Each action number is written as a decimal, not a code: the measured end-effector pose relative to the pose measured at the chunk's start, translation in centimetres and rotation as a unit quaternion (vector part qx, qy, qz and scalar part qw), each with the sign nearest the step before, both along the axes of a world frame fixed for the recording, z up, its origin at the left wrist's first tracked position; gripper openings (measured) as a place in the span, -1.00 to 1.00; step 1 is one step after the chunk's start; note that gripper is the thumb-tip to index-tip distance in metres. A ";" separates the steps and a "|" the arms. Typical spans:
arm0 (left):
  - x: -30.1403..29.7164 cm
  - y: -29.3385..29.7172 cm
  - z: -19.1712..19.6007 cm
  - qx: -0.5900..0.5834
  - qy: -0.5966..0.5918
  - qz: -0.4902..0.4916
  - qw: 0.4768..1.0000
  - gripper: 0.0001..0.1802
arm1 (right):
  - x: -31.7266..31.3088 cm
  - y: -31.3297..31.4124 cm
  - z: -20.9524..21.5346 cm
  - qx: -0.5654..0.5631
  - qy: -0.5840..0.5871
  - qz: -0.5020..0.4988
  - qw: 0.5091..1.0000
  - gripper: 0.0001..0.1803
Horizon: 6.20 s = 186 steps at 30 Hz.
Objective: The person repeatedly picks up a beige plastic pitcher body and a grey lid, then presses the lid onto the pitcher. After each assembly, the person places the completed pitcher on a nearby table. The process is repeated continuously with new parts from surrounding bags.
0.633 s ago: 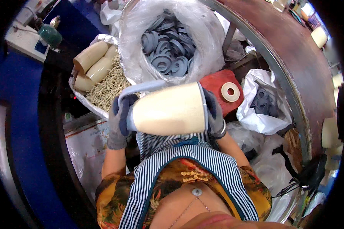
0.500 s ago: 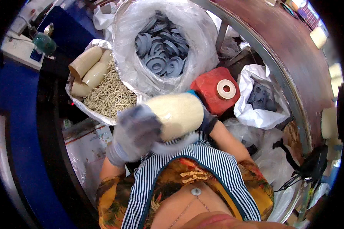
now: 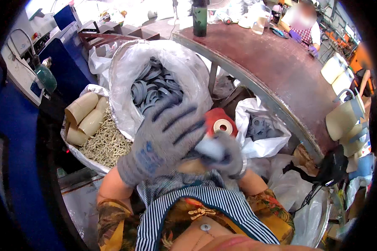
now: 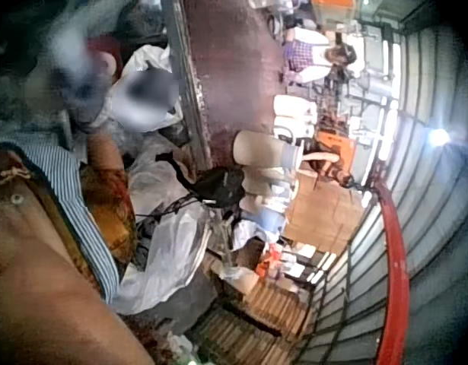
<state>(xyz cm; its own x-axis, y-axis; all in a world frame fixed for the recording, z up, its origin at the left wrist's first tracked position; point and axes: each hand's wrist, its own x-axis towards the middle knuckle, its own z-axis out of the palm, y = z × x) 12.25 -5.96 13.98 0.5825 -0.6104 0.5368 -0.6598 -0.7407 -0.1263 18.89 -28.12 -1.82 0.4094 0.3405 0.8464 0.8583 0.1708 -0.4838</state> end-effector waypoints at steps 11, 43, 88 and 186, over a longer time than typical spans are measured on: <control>7.7 5.6 -26.0 -0.298 0.171 0.163 0.925 -0.65 | 16.9 -21.3 15.0 -0.022 0.226 -0.568 0.791 -0.46; 5.6 13.9 -22.9 -0.499 0.220 0.218 0.809 -0.64 | 54.5 12.3 7.0 -0.080 0.195 -0.311 0.927 0.26; 13.6 -9.8 1.5 -0.453 0.550 -0.391 0.582 -0.21 | 0.3 -6.7 2.7 0.043 0.525 0.396 0.752 0.10; -5.5 4.8 -19.4 -0.430 0.243 0.318 0.809 -0.61 | 0.8 -27.1 -25.4 -0.364 0.522 -0.580 0.508 0.17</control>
